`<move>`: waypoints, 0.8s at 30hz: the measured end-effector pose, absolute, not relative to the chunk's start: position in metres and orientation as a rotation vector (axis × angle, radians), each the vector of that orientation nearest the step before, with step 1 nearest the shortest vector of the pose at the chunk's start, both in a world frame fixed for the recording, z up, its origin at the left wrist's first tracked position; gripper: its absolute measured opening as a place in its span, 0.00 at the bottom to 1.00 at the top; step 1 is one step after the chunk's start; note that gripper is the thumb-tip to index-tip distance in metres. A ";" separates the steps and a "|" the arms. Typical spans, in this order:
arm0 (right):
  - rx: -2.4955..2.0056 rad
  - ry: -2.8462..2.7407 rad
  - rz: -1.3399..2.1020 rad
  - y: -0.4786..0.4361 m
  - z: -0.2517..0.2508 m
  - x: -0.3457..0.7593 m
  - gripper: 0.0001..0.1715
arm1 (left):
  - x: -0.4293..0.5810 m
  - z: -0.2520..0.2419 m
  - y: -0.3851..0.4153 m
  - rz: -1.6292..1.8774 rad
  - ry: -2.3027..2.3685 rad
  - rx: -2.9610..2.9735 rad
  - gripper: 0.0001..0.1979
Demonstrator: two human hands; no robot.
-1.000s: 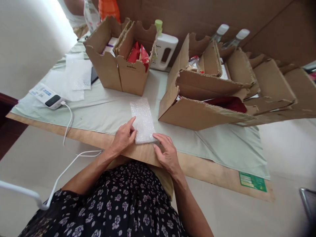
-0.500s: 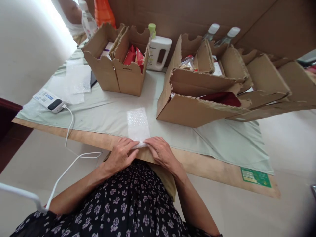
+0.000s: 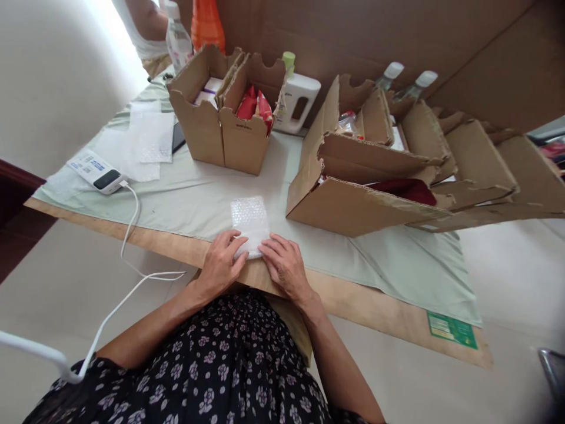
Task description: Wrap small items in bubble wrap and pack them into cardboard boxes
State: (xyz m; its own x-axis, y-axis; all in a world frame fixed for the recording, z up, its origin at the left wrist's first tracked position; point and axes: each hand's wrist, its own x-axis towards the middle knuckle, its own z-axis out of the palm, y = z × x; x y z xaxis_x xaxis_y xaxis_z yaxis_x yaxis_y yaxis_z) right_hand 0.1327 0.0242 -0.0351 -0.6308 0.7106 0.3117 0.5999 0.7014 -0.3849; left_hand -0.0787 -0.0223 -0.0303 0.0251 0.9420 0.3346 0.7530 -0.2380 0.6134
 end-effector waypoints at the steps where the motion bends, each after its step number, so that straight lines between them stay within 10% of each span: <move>1: -1.014 -2.468 0.382 0.025 -0.032 0.132 0.15 | -0.080 -0.029 -0.027 1.037 1.732 2.097 0.12; 16: -1.164 -2.399 0.342 0.027 -0.035 0.124 0.18 | -0.081 -0.036 0.029 0.877 1.839 1.965 0.12; 24: -1.362 -1.784 0.913 0.029 -0.034 0.116 0.15 | -0.069 -0.017 -0.024 1.131 1.247 0.713 0.23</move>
State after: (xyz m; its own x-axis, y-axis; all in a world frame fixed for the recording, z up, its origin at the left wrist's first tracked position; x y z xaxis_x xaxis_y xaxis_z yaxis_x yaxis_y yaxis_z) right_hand 0.1157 0.0287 -0.0335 -0.1991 0.9734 0.1130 0.4774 0.1971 -0.8563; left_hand -0.0692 -0.0242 -0.0174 -0.0637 0.9322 -0.3564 -0.2644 0.3286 0.9067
